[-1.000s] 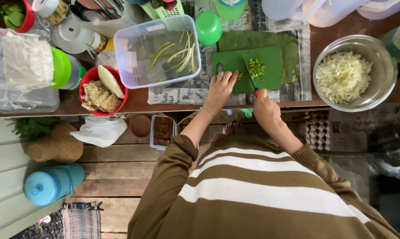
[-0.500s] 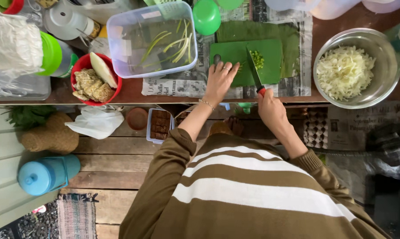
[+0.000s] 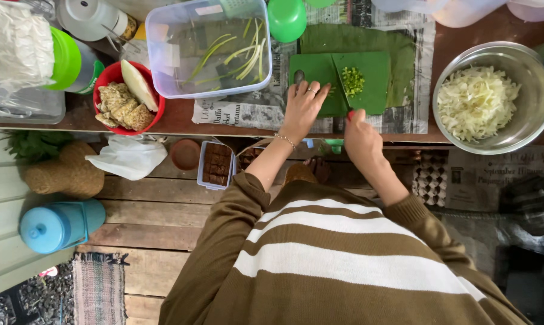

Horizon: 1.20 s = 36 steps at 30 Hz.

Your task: The person chops green onions on a green cutting board using a knife. The chopped pieces accumulate on the board as the person continues to slice the vegetables.

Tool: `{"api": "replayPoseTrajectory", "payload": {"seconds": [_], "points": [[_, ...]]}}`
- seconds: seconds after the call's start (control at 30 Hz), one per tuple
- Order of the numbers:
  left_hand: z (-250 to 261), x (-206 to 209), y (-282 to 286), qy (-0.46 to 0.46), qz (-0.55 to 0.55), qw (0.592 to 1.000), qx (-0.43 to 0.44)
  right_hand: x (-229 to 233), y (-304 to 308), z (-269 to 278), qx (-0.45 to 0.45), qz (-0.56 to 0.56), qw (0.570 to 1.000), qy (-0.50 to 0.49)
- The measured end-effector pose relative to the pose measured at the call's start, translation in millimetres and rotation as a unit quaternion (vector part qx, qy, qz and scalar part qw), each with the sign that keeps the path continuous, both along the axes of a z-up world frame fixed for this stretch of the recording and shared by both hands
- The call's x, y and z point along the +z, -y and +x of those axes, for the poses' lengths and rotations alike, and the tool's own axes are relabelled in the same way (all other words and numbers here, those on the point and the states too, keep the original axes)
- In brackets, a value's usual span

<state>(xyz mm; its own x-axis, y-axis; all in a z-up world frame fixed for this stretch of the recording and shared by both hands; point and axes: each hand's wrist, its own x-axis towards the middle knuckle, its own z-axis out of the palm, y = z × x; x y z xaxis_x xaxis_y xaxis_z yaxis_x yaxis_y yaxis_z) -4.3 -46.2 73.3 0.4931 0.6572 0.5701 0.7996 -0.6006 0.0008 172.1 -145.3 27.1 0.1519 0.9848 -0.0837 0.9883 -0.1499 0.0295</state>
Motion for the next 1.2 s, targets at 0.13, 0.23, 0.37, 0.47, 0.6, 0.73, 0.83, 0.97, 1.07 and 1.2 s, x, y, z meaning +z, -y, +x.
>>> {"api": "replayPoseTrajectory", "payload": {"seconds": [0.13,0.23,0.37,0.47,0.6,0.73,0.83,0.97,1.07,1.2], "points": [[-1,2,5,-0.006,-0.007,1.000,0.013,-5,-5,-1,-0.006,0.044,0.999,-0.030],[1,2,6,-0.002,-0.020,1.000,0.018,1,2,8,0.003,0.045,0.999,-0.027],[3,-2,7,0.002,-0.070,0.997,0.024,19,19,19,-0.007,0.014,0.992,-0.122],[4,-1,5,0.008,-0.094,0.995,0.021,31,24,17,-0.008,0.013,0.991,-0.134],[3,3,6,0.013,-0.079,0.997,0.017,43,27,13,0.010,0.012,0.994,-0.105],[3,1,4,0.021,-0.069,0.997,0.015,38,24,12,0.030,0.040,0.998,-0.039],[3,-4,7,0.015,-0.066,0.998,0.020,17,12,8,0.040,0.008,0.998,-0.052],[4,-1,7,0.011,-0.067,0.997,0.026,-13,-8,7,0.040,0.057,0.997,-0.026],[6,-11,4,0.018,-0.075,0.997,0.032,-14,-5,19,0.042,0.054,0.995,-0.071],[13,-33,-6,0.014,-0.115,0.992,0.052,4,7,24,0.003,0.021,0.992,-0.126]]}}
